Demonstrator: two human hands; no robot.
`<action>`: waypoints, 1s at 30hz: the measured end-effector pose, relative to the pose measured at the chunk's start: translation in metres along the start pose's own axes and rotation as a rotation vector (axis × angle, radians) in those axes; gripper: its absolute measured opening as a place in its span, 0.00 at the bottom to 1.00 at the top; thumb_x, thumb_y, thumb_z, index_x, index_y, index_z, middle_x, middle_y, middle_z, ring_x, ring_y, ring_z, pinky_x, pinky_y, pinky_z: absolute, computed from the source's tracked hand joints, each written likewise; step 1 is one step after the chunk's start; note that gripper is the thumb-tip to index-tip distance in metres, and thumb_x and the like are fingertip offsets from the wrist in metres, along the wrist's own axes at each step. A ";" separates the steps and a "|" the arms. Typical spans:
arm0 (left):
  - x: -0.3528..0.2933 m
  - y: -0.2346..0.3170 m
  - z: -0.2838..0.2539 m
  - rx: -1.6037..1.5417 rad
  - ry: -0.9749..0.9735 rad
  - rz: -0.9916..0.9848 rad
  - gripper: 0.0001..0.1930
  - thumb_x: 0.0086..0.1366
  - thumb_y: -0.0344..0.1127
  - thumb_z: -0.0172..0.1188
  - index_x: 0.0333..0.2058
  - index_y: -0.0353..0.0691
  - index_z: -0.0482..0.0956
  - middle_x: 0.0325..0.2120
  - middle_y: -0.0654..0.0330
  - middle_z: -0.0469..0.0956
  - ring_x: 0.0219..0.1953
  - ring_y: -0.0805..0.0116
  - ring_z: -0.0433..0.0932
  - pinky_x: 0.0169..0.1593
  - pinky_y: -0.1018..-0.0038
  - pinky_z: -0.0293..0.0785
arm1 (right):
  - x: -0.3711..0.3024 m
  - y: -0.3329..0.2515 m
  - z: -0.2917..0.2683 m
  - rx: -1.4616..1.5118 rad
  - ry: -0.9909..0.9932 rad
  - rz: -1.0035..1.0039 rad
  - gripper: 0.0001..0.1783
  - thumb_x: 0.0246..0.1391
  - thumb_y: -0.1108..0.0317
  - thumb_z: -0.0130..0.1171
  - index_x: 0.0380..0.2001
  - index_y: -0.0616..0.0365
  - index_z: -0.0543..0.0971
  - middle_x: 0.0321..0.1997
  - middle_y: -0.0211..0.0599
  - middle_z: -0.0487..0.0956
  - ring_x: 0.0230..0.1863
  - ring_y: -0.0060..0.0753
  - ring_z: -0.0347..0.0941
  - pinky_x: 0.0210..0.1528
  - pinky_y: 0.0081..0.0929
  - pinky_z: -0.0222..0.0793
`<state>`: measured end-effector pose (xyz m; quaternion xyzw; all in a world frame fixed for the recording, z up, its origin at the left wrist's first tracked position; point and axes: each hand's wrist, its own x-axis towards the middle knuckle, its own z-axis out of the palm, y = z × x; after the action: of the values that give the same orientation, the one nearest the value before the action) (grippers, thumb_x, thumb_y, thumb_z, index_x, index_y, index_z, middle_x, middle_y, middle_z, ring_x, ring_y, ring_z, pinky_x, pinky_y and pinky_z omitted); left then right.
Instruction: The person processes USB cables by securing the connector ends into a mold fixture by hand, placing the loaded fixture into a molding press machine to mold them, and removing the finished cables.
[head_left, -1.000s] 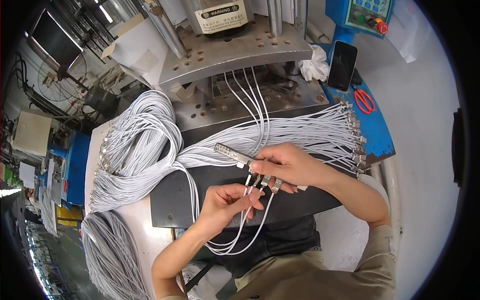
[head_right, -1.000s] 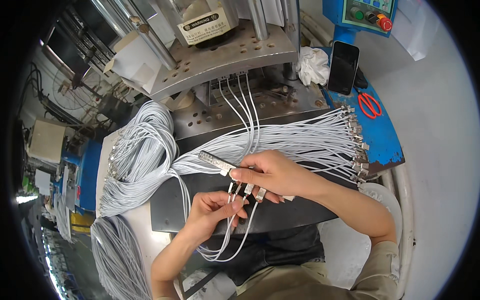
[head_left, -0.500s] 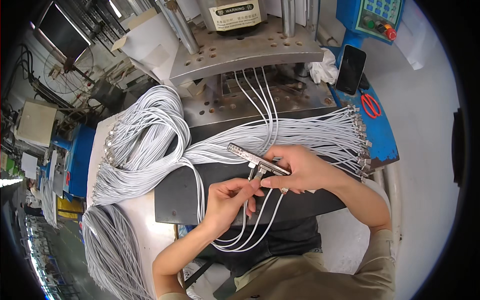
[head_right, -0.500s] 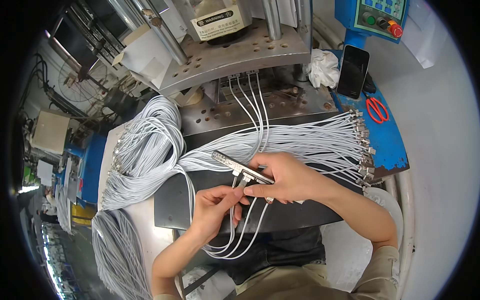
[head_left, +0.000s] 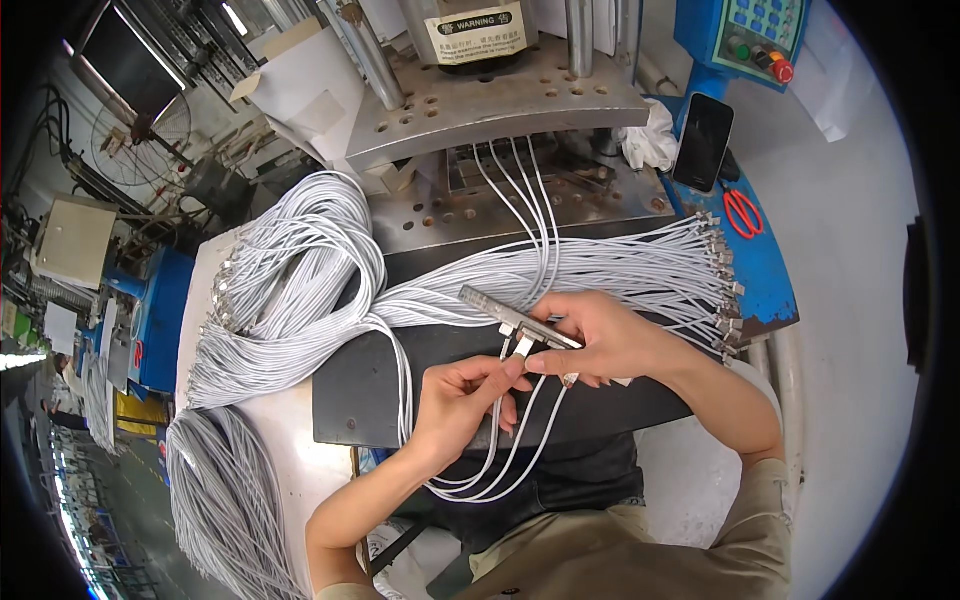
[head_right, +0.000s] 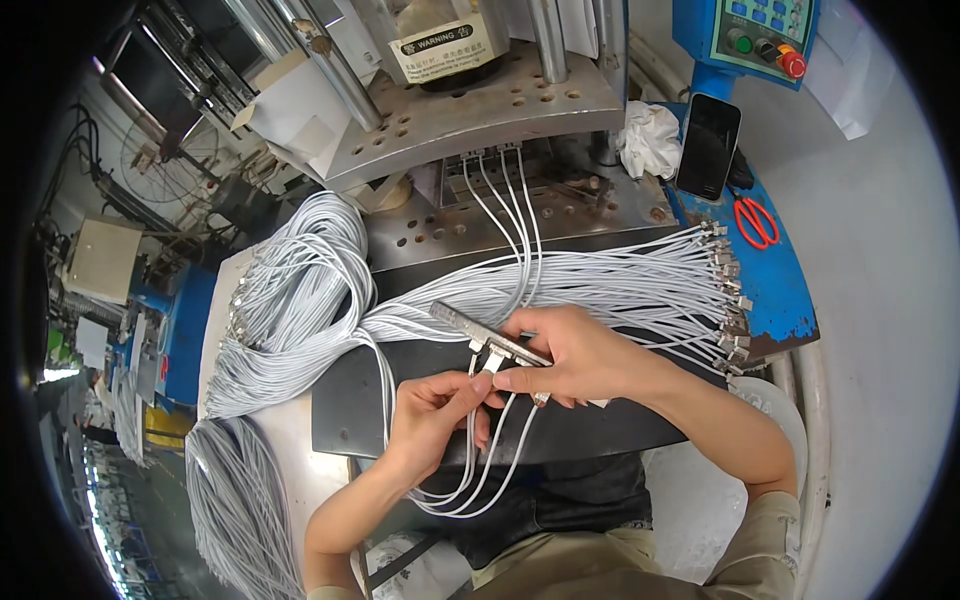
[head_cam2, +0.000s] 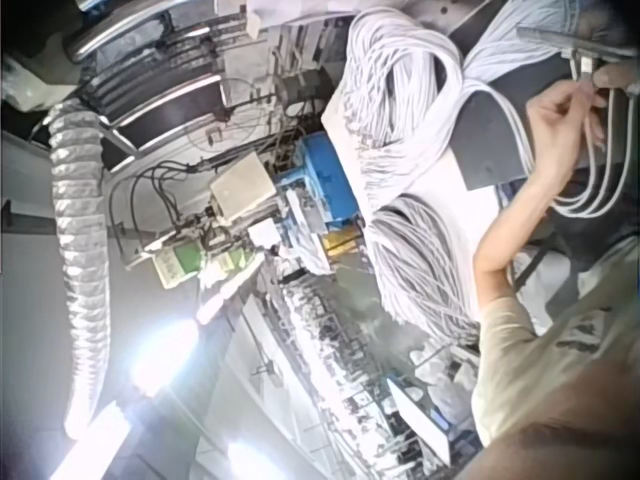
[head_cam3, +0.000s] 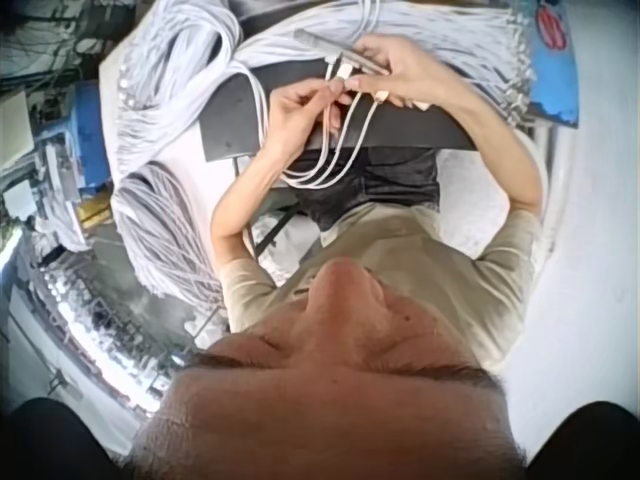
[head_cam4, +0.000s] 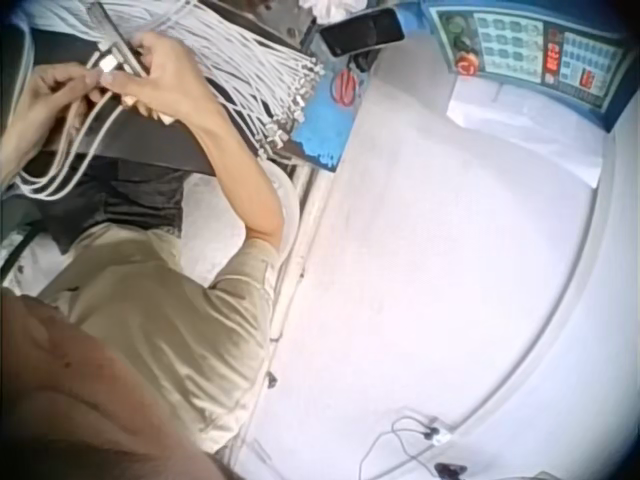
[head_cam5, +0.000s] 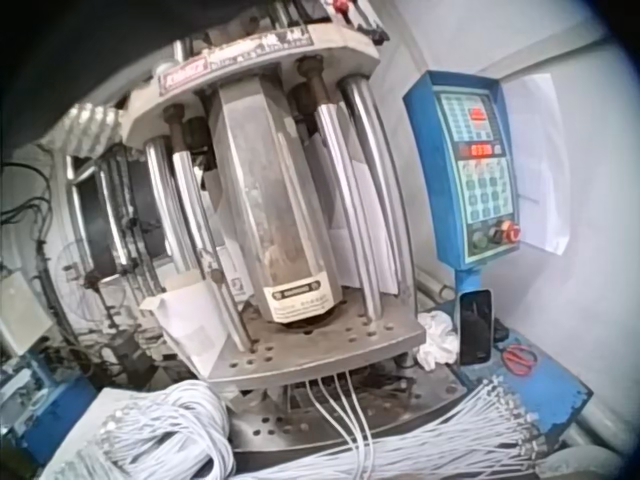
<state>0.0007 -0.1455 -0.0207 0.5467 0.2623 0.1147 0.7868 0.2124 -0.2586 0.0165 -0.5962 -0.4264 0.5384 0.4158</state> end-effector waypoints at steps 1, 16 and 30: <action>-0.001 0.000 0.000 -0.001 -0.001 0.000 0.13 0.75 0.37 0.61 0.42 0.30 0.86 0.32 0.55 0.85 0.23 0.74 0.78 0.27 0.75 0.78 | 0.000 0.001 0.001 0.007 -0.018 0.005 0.24 0.58 0.57 0.73 0.49 0.62 0.76 0.21 0.29 0.79 0.15 0.17 0.70 0.15 0.17 0.60; -0.002 -0.001 -0.005 0.113 -0.108 -0.030 0.19 0.78 0.42 0.54 0.49 0.28 0.83 0.44 0.49 0.85 0.34 0.63 0.87 0.37 0.70 0.87 | -0.001 0.001 -0.005 -0.161 -0.076 -0.012 0.19 0.60 0.57 0.71 0.46 0.60 0.83 0.23 0.27 0.82 0.19 0.14 0.72 0.19 0.17 0.63; -0.004 0.005 0.003 0.125 -0.110 -0.027 0.17 0.78 0.41 0.54 0.47 0.30 0.83 0.44 0.50 0.85 0.36 0.63 0.87 0.38 0.69 0.87 | -0.002 0.011 -0.009 -0.439 0.011 -0.209 0.17 0.61 0.56 0.69 0.46 0.56 0.86 0.20 0.27 0.78 0.19 0.16 0.69 0.22 0.22 0.63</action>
<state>-0.0011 -0.1476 -0.0141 0.5967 0.2326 0.0573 0.7659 0.2224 -0.2636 0.0069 -0.6277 -0.5902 0.3839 0.3320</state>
